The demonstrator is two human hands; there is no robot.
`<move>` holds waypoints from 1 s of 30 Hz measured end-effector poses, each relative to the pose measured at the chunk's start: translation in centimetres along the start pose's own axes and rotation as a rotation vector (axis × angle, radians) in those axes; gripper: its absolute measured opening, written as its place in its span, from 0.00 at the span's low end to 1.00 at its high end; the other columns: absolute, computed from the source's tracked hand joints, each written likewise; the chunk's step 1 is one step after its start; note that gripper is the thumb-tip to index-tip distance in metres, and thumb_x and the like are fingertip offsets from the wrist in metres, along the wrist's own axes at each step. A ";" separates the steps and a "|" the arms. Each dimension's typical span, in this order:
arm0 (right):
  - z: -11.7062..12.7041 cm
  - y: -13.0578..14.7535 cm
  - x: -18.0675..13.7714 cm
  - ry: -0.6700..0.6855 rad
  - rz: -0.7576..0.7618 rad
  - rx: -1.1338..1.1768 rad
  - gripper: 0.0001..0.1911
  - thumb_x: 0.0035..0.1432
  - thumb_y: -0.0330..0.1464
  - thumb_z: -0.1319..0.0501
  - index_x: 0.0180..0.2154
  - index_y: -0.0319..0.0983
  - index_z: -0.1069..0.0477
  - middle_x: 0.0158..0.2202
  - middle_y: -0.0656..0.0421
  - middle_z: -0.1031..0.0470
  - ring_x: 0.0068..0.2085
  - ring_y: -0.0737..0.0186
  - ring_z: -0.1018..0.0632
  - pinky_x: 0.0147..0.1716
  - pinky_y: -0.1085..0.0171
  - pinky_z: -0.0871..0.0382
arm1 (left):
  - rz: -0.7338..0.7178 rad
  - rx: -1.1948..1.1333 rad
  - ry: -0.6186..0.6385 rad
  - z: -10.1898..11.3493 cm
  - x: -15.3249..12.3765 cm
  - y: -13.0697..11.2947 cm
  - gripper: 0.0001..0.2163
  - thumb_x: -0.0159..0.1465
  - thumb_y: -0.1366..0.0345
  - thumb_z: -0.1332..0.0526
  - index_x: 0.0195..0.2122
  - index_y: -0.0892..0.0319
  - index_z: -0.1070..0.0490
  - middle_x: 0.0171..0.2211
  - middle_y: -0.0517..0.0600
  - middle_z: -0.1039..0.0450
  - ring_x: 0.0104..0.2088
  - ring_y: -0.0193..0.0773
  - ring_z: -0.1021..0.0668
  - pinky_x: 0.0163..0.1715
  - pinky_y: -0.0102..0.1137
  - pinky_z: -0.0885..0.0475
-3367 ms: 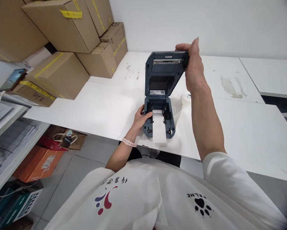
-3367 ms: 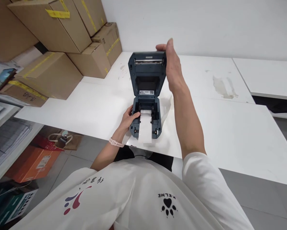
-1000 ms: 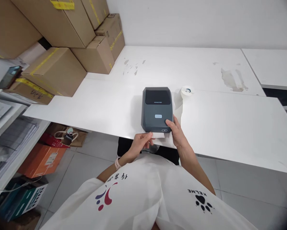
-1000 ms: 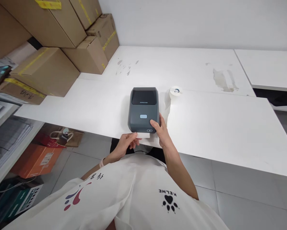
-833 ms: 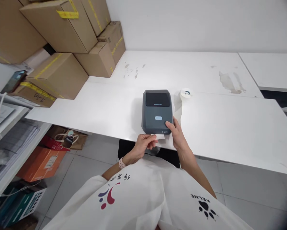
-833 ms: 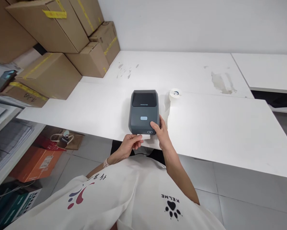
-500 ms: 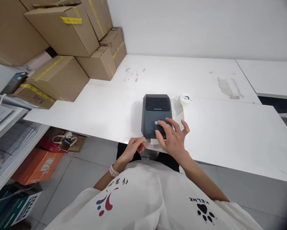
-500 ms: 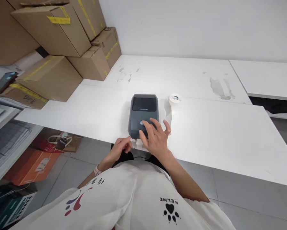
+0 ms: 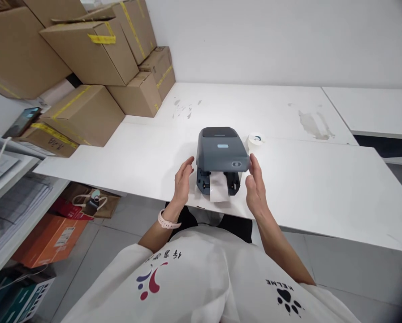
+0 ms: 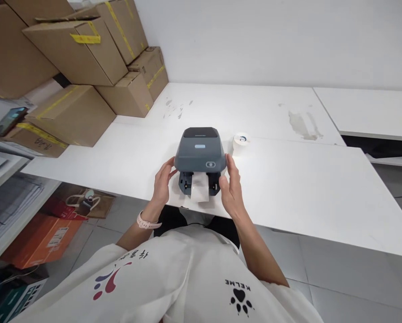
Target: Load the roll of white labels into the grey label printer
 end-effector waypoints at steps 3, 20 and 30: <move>-1.1 1.6 2.6 0.071 0.033 -0.006 0.45 0.68 0.62 0.56 0.76 0.53 0.68 0.80 0.59 0.64 0.78 0.45 0.54 0.75 0.41 0.55 | 0.049 0.078 -0.011 -0.3 2.4 0.9 0.21 0.69 0.54 0.42 0.60 0.54 0.28 0.67 0.56 0.30 0.67 0.50 0.29 0.64 0.45 0.30; -7.1 2.8 11.9 0.350 0.419 -0.791 0.25 0.71 0.28 0.54 0.58 0.37 0.23 0.53 0.46 0.19 0.55 0.46 0.24 0.57 0.46 0.35 | 0.024 0.466 0.081 -3.7 5.9 2.0 0.36 0.61 0.65 0.37 0.71 0.55 0.42 0.67 0.60 0.32 0.64 0.59 0.27 0.58 0.49 0.28; -13.9 -0.7 11.8 1.056 0.338 -0.887 0.15 0.48 0.24 0.33 0.40 0.40 0.17 0.39 0.53 0.15 0.43 0.49 0.18 0.47 0.54 0.33 | -0.016 0.489 0.086 -3.5 5.9 2.1 0.43 0.58 0.72 0.41 0.76 0.53 0.53 0.68 0.58 0.31 0.49 0.52 0.18 0.54 0.46 0.28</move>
Point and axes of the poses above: each hand's wrist, its own x-axis towards the middle knuckle, its own z-axis out of the back of the hand, y = z × x, the point moved 9 cm from there along x, towards the middle knuckle
